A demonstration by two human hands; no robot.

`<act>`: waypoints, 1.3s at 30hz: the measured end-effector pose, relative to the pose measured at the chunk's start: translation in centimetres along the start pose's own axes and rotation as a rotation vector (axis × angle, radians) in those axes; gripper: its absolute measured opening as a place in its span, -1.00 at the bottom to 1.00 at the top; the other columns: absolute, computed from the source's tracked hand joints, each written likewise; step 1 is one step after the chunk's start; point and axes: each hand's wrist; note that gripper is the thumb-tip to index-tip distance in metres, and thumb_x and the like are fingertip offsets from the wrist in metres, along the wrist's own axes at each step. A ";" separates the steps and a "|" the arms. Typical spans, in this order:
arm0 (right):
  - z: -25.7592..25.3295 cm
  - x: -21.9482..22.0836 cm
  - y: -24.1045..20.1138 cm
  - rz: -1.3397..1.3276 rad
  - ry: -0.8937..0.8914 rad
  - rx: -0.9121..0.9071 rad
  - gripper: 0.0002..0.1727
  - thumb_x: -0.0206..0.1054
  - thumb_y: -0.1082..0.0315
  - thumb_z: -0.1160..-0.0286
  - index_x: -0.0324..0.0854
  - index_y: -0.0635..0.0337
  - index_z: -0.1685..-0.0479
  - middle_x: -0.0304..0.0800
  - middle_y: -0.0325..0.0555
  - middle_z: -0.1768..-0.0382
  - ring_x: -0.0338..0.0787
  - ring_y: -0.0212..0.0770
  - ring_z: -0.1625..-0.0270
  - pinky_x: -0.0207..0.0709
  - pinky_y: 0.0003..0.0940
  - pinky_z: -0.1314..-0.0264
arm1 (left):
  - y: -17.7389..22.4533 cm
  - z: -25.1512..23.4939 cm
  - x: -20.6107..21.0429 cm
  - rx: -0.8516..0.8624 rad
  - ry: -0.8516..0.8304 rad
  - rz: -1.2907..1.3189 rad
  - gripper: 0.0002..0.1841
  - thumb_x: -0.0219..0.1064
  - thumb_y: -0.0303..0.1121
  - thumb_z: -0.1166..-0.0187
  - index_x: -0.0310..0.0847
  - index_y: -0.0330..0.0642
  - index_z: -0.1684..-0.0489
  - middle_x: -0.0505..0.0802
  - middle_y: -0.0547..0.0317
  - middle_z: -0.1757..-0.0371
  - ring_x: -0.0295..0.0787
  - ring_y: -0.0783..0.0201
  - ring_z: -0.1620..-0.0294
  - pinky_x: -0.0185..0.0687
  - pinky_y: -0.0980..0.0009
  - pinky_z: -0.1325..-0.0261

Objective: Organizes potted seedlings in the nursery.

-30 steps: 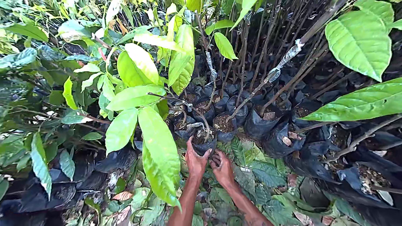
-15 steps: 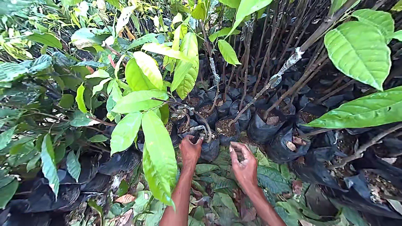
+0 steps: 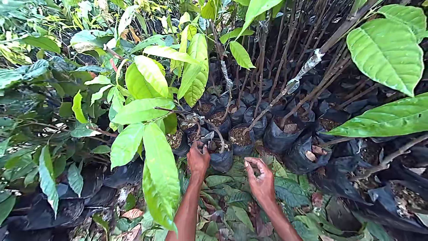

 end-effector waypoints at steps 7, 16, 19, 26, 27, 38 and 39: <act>-0.2 -0.7 0.6 -0.028 0.010 0.038 -0.74 0.29 0.43 -0.50 0.78 0.39 -0.01 0.84 0.07 0.02 0.87 -0.35 0.16 0.76 -0.53 0.07 | -1.4 0.8 1.1 0.566 0.384 -0.014 -0.75 0.40 -0.42 -0.46 0.78 -0.37 0.01 0.87 -0.05 0.21 0.84 0.01 0.25 0.74 0.00 0.18; -1.2 -0.7 -0.2 -0.008 0.030 0.006 -0.72 0.29 0.43 -0.51 0.77 0.39 -0.07 0.82 0.13 -0.06 0.85 -0.32 0.12 0.74 -0.53 0.06 | 3.5 1.4 -1.8 0.361 -0.294 -0.505 -0.59 0.22 -0.46 -0.62 0.61 -0.31 -0.44 0.70 -0.20 -0.45 0.58 -0.14 -0.55 0.48 -0.05 -0.52; -1.9 -0.4 -0.3 0.023 0.021 -0.015 -0.73 0.30 0.43 -0.51 0.79 0.37 -0.06 0.81 0.15 -0.09 0.86 -0.24 0.05 0.75 -0.46 0.02 | 2.9 0.4 -1.9 0.387 -0.363 -0.455 -0.58 0.26 -0.47 -0.58 0.60 -0.34 -0.42 0.70 -0.26 -0.40 0.60 -0.14 -0.50 0.46 -0.01 -0.55; -2.5 0.6 -0.2 0.040 -0.042 0.015 -0.68 0.34 0.45 -0.50 0.73 0.39 -0.19 0.73 0.27 -0.24 0.85 -0.04 -0.12 0.76 -0.27 -0.13 | 2.4 -0.9 -2.3 0.451 -0.454 -0.425 -0.64 0.30 -0.50 -0.55 0.62 -0.43 -0.30 0.64 -0.39 -0.36 0.56 -0.21 -0.47 0.43 0.01 -0.55; -2.6 0.6 -0.2 0.042 -0.045 0.020 -0.67 0.34 0.45 -0.50 0.73 0.38 -0.19 0.73 0.27 -0.24 0.85 -0.04 -0.11 0.76 -0.27 -0.13 | 2.3 -0.8 -2.3 0.459 -0.445 -0.440 -0.62 0.29 -0.50 -0.57 0.60 -0.42 -0.34 0.61 -0.38 -0.41 0.54 -0.21 -0.49 0.43 0.01 -0.56; -3.2 -0.2 -0.4 0.043 -0.021 0.007 -0.68 0.33 0.43 -0.53 0.73 0.39 -0.18 0.73 0.27 -0.22 0.85 -0.09 -0.05 0.76 -0.33 -0.06 | 0.7 -0.9 -3.4 0.584 -0.120 0.004 -0.79 0.32 -0.52 -0.49 0.76 -0.37 0.02 0.84 -0.10 0.13 0.74 0.13 0.16 0.62 0.19 -0.02; -3.2 -0.2 -0.5 0.045 -0.022 0.007 -0.69 0.33 0.43 -0.52 0.73 0.39 -0.17 0.73 0.27 -0.22 0.86 -0.09 -0.05 0.77 -0.32 -0.06 | 0.9 -0.9 -3.4 0.589 -0.109 -0.024 -0.80 0.35 -0.54 -0.44 0.79 -0.39 0.06 0.86 -0.15 0.13 0.79 0.05 0.11 0.65 0.11 -0.08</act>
Point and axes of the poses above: each hand's wrist, its own z-axis away from the middle knuckle, its own x-axis out of the palm, y = z × x
